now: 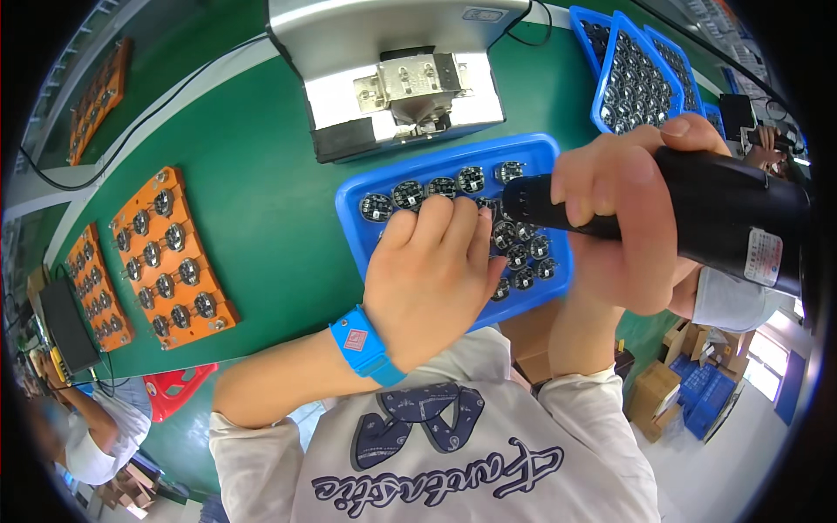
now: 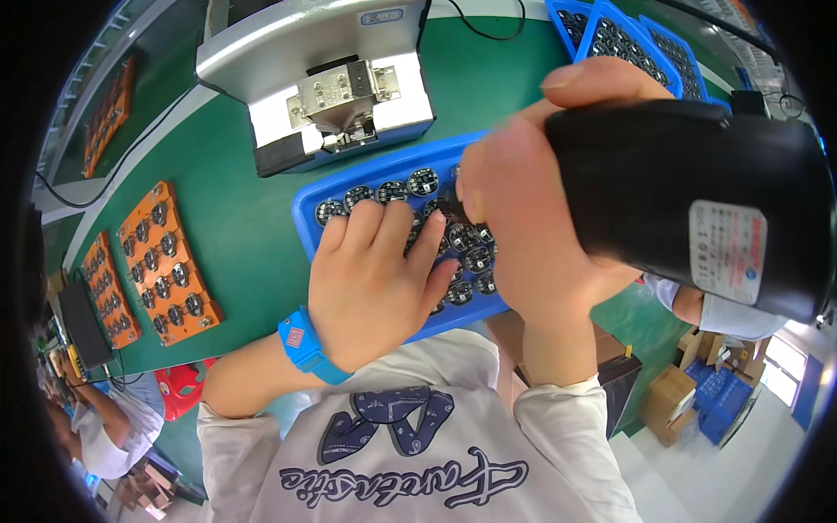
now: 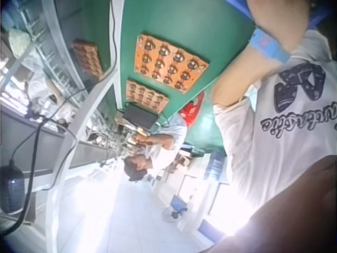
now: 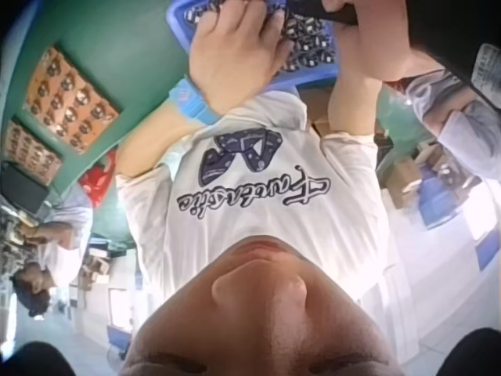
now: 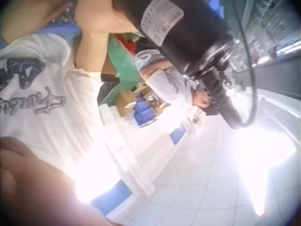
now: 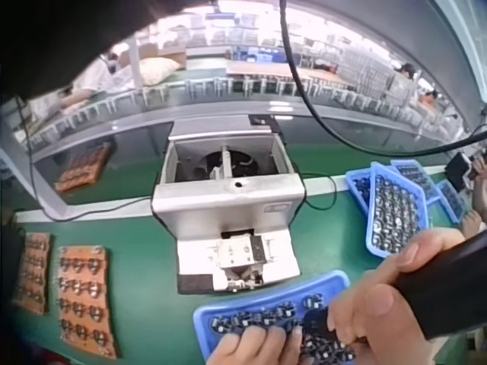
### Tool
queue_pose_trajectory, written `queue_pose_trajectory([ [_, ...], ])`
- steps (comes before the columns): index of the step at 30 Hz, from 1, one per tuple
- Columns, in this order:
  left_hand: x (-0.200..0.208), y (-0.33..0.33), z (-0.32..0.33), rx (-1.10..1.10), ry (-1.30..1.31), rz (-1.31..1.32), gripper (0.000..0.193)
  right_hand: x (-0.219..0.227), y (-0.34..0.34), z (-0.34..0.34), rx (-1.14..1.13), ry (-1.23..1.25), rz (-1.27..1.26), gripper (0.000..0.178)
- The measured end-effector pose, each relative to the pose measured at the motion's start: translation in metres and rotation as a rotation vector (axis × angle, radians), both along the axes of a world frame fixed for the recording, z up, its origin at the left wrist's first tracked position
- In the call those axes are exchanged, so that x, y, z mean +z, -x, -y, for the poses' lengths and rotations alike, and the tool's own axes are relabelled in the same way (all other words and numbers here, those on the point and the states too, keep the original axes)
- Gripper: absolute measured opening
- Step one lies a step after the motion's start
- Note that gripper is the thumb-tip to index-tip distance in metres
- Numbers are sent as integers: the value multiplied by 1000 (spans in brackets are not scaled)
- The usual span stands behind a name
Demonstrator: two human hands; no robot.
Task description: Assemble small electronic components onto a tray using an electric screwdriver.
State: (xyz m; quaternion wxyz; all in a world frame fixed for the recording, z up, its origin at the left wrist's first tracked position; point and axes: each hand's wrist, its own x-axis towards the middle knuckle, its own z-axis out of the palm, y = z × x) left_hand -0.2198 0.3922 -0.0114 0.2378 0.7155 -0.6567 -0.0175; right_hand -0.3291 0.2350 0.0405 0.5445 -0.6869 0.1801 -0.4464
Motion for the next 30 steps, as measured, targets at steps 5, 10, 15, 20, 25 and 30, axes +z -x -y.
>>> queue_pose_trajectory([
  [5, 0, -4, 1, -19, -44, -25, 46, -2, -1, -2, -78, -50, -42, 78],
  [10, 0, -4, 1, -8, -54, -48, 45, 9, -22, -26, -176, -158, -76, 85],
  [15, -2, -4, 0, -6, -49, -72, 43, -4, -22, -18, -149, -58, -75, 78],
  [20, -2, -5, -1, -4, -37, -58, 42, -5, -19, -15, -120, 37, -73, 70],
  [25, -5, -4, -1, -3, -14, -59, 43, 5, -13, -17, -9, 21, -86, 59],
  [30, -6, -4, -1, 0, -8, -59, 43, -8, -20, -15, -92, 70, -90, 55],
])
